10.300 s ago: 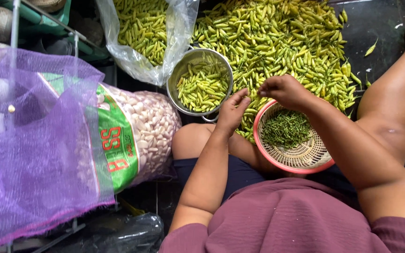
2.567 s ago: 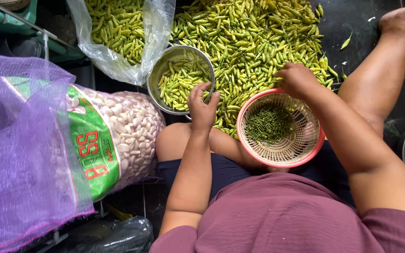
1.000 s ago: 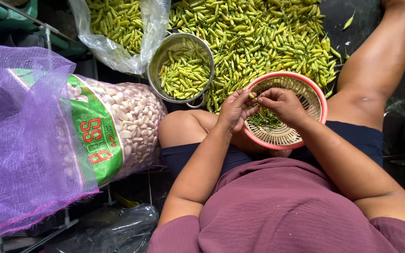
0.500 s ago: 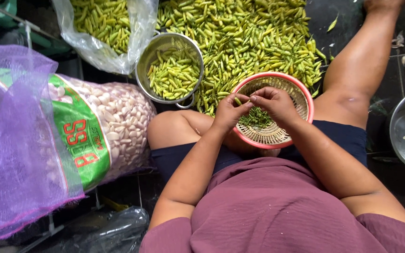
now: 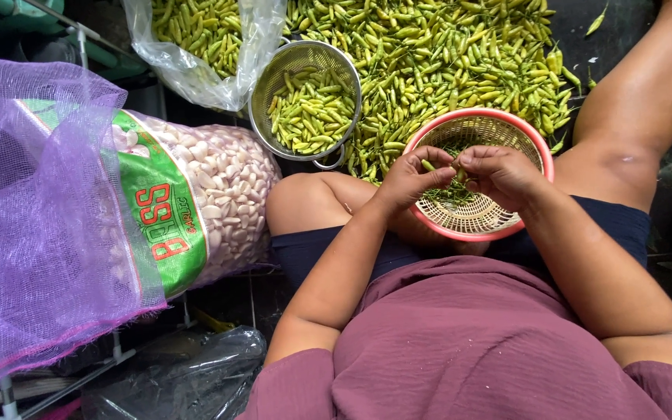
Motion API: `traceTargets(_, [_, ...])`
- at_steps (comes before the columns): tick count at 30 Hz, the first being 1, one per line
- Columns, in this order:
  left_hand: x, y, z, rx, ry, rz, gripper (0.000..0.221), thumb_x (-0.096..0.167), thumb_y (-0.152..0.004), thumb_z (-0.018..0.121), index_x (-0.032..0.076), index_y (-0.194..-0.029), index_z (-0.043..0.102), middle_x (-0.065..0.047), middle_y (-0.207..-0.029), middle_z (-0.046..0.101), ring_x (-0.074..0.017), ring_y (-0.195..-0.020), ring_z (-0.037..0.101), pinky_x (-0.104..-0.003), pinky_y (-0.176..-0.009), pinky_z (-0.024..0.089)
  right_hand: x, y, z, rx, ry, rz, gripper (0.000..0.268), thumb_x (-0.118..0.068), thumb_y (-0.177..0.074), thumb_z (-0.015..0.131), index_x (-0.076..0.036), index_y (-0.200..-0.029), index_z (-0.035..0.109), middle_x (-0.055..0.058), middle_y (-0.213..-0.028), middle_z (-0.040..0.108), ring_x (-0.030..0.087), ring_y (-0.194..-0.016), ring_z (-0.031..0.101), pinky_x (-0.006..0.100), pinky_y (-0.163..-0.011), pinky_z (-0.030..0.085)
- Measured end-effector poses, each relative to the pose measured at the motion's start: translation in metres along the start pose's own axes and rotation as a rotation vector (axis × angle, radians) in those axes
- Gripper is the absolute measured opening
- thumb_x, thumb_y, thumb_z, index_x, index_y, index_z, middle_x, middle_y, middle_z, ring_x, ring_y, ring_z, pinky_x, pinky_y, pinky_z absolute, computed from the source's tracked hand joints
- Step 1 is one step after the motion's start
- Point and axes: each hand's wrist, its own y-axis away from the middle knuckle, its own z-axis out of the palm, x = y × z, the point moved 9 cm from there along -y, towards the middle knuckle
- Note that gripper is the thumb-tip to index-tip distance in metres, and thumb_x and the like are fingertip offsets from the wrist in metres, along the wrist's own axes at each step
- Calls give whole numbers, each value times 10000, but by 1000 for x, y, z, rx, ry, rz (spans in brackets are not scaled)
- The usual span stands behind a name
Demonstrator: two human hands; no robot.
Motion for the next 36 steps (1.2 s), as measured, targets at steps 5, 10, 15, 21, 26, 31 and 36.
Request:
traceTargets(5, [-9, 2, -1, 38, -100, -56, 337, 112, -900, 813, 8, -1184, 665, -103, -963, 735, -133, -819, 729, -236, -705, 650, -13, 13, 4, 132, 36, -125, 195, -165, -969, 741, -43, -1114, 694, 12, -882, 707, 85, -765, 687, 185, -665, 570])
traceTargets(10, [-7, 0, -9, 98, -251, -13, 323, 128, -830, 878, 15, -1081, 708, -44, -865, 708, -74, -738, 690, -157, -607, 602, -16, 17, 4, 183, 148, -216, 231, -90, -935, 772, 24, -1120, 694, 82, -912, 719, 151, -792, 720, 270, -711, 633])
traceTargets(15, [-14, -1, 1, 7, -217, -17, 237, 96, -853, 841, 28, -1048, 725, -13, -737, 636, -27, -635, 617, -137, -562, 549, 4, 5, -12, 137, 100, -67, 115, -162, -972, 709, -55, -1010, 694, 58, -773, 708, 135, -688, 719, 200, -581, 537])
traceTargets(21, [-13, -3, 1, 50, 341, -64, 140, 116, -1025, 660, 104, -1152, 601, -38, -912, 670, -156, -834, 730, -292, -795, 648, -13, 16, -16, 118, 293, -165, 153, -55, -951, 685, -34, -1103, 687, 35, -896, 698, 117, -824, 687, 201, -689, 522])
traceTargets(26, [-9, -10, -18, 150, 450, -27, 119, 197, -1061, 611, 146, -1159, 568, -1, -963, 676, -150, -920, 731, -296, -861, 639, -43, 43, 40, 123, 629, -322, 302, 7, -881, 758, 7, -1183, 742, 182, -1073, 691, 266, -969, 687, 387, -843, 558])
traceTargets(31, [-4, -2, -7, 194, 448, -5, 90, 210, -1076, 582, 187, -1150, 537, 29, -954, 649, -130, -911, 712, -264, -819, 619, -11, 21, 46, 192, 822, -301, 168, -244, -896, 817, -120, -1009, 803, 63, -857, 757, 187, -812, 709, 333, -721, 528])
traceTargets(36, [6, -2, -18, 217, 406, -2, 69, 212, -1120, 495, 211, -1187, 478, 1, -972, 582, -194, -965, 667, -338, -846, 568, -16, 17, 36, 245, 998, -383, 131, -264, -913, 760, -136, -912, 787, 84, -739, 745, 254, -746, 725, 373, -711, 531])
